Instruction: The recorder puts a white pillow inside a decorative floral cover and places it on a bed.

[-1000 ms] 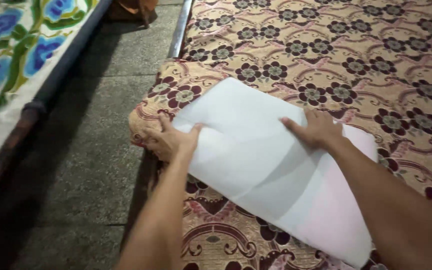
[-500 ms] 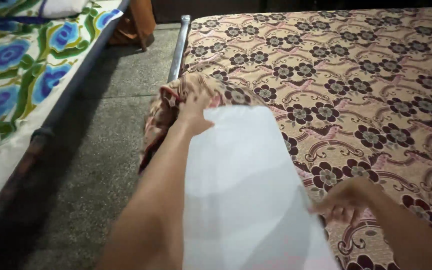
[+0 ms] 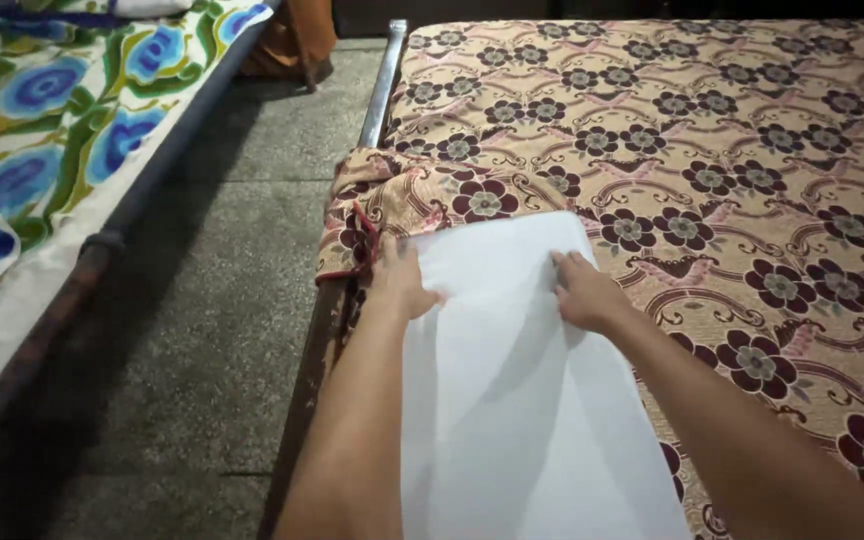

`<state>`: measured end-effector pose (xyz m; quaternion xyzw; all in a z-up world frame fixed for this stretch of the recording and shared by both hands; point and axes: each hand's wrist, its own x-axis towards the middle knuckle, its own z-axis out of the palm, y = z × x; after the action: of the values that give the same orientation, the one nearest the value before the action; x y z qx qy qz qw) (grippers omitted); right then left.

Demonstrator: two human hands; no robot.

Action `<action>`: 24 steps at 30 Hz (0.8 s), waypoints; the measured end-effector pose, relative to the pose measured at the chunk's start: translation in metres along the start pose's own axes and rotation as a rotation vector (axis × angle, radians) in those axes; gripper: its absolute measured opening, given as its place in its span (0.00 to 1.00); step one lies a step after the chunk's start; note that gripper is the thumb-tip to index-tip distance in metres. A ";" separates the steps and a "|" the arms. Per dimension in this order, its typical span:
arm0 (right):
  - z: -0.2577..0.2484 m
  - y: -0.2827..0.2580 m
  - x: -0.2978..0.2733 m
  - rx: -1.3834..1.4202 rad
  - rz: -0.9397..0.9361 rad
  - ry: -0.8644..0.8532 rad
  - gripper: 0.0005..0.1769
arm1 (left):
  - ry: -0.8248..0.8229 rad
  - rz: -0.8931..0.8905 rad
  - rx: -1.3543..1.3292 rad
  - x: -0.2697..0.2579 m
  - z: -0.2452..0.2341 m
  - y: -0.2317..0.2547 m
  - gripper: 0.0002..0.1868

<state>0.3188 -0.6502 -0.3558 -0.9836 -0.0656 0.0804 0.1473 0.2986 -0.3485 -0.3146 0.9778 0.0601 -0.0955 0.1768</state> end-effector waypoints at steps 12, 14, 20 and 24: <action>-0.008 0.001 0.044 -0.329 -0.105 -0.051 0.57 | -0.065 -0.139 -0.019 0.048 0.021 -0.020 0.81; -0.002 -0.001 0.052 -0.342 -0.066 -0.062 0.57 | -0.095 -0.149 0.007 0.049 0.013 -0.014 0.83; -0.020 -0.028 0.060 -0.374 -0.081 -0.060 0.62 | -0.196 -0.129 0.032 0.057 -0.007 -0.004 0.88; -0.024 -0.050 0.084 -0.384 -0.044 -0.072 0.53 | -0.268 -0.099 0.045 0.067 -0.008 -0.010 0.91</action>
<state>0.3997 -0.5970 -0.3298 -0.9885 -0.1064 0.0984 -0.0436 0.3639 -0.3303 -0.3249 0.9558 0.0818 -0.2350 0.1565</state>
